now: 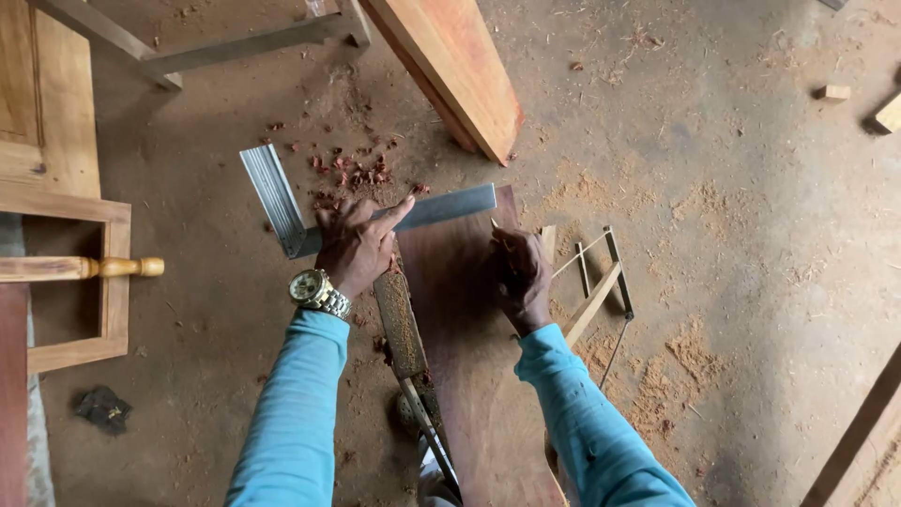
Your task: Marking a wooden plank with a pencil using a try square for measurement.
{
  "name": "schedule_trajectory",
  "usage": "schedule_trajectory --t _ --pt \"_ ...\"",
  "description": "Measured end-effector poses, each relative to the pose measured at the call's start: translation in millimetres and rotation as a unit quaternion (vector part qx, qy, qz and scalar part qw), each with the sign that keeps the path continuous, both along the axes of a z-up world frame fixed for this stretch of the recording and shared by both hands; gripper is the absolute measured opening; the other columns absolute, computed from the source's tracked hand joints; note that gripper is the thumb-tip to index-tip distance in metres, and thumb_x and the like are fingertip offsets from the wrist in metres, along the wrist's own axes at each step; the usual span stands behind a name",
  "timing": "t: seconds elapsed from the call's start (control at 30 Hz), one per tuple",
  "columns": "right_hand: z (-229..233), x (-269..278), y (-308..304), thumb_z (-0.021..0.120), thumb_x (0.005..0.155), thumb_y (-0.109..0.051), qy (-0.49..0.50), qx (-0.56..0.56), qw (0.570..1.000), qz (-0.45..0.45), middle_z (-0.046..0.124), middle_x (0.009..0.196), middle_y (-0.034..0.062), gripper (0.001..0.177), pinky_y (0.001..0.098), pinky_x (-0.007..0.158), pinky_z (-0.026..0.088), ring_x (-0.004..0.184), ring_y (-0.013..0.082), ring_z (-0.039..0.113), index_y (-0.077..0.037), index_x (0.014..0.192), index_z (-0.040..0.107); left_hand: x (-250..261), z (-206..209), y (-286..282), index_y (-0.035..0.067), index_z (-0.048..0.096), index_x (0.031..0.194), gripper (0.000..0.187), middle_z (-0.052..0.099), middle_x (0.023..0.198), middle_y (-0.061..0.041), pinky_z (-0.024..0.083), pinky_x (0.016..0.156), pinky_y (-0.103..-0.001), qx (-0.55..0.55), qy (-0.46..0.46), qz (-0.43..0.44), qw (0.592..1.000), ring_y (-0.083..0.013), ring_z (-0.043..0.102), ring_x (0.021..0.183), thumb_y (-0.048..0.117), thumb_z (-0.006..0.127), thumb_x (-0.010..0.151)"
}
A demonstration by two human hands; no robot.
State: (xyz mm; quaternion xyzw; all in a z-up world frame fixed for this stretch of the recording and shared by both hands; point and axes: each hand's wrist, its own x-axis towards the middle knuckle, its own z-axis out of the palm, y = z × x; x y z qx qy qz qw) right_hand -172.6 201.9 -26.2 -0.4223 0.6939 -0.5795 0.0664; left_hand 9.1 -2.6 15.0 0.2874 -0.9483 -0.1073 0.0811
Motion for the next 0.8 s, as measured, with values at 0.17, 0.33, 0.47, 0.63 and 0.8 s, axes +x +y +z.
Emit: schedule_trajectory --t 0.17,0.33,0.47,0.63,0.8 --pt "-5 -14 -8 0.066 0.091 -0.018 0.025 -0.024 0.999 0.020 0.069 0.112 0.0149 0.031 0.0388 0.092 0.053 0.105 0.0330 0.068 -0.003 0.119 0.065 -1 10 3 0.037 0.058 0.147 0.061 0.057 0.098 -0.003 0.036 0.095 -0.057 -0.021 -0.003 -0.010 1.000 -0.0261 0.053 0.103 0.019 0.071 0.090" --pt "-8 -17 -7 0.065 0.084 -0.030 0.035 -0.043 0.998 0.028 0.068 0.109 0.0143 0.044 0.0405 0.091 0.051 0.103 0.0340 0.066 -0.004 0.119 0.064 -2 13 3 0.036 0.058 0.147 0.060 0.056 0.095 -0.004 0.035 0.088 -0.052 -0.021 -0.012 -0.018 1.000 -0.0264 0.053 0.099 0.019 0.070 0.091" --pt "-22 -18 -7 0.065 0.085 -0.025 0.005 -0.003 1.000 0.010 0.069 0.108 0.0133 0.038 0.0404 0.092 0.053 0.103 0.0334 0.067 -0.005 0.117 0.067 -4 21 6 0.036 0.060 0.145 0.059 0.056 0.094 -0.004 0.034 0.089 -0.054 -0.021 -0.003 -0.011 1.000 -0.0259 0.054 0.099 0.017 0.071 0.091" --pt "-22 -19 -8 0.066 0.088 -0.025 0.006 -0.005 1.000 0.007 0.071 0.111 0.0133 0.034 0.0403 0.095 0.053 0.105 0.0335 0.068 -0.006 0.116 0.067 -4 19 5 0.036 0.060 0.145 0.059 0.057 0.094 -0.003 0.035 0.088 -0.053 -0.024 0.000 -0.018 1.000 -0.0263 0.054 0.100 0.016 0.072 0.090" --pt "-14 -18 -8 0.064 0.086 -0.024 0.007 -0.015 1.000 0.019 0.069 0.113 0.0144 0.038 0.0409 0.097 0.052 0.107 0.0342 0.067 -0.004 0.118 0.066 -2 6 1 0.037 0.060 0.145 0.063 0.058 0.094 -0.002 0.035 0.090 -0.052 -0.063 0.005 -0.021 0.998 -0.0245 0.054 0.098 0.018 0.075 0.088"
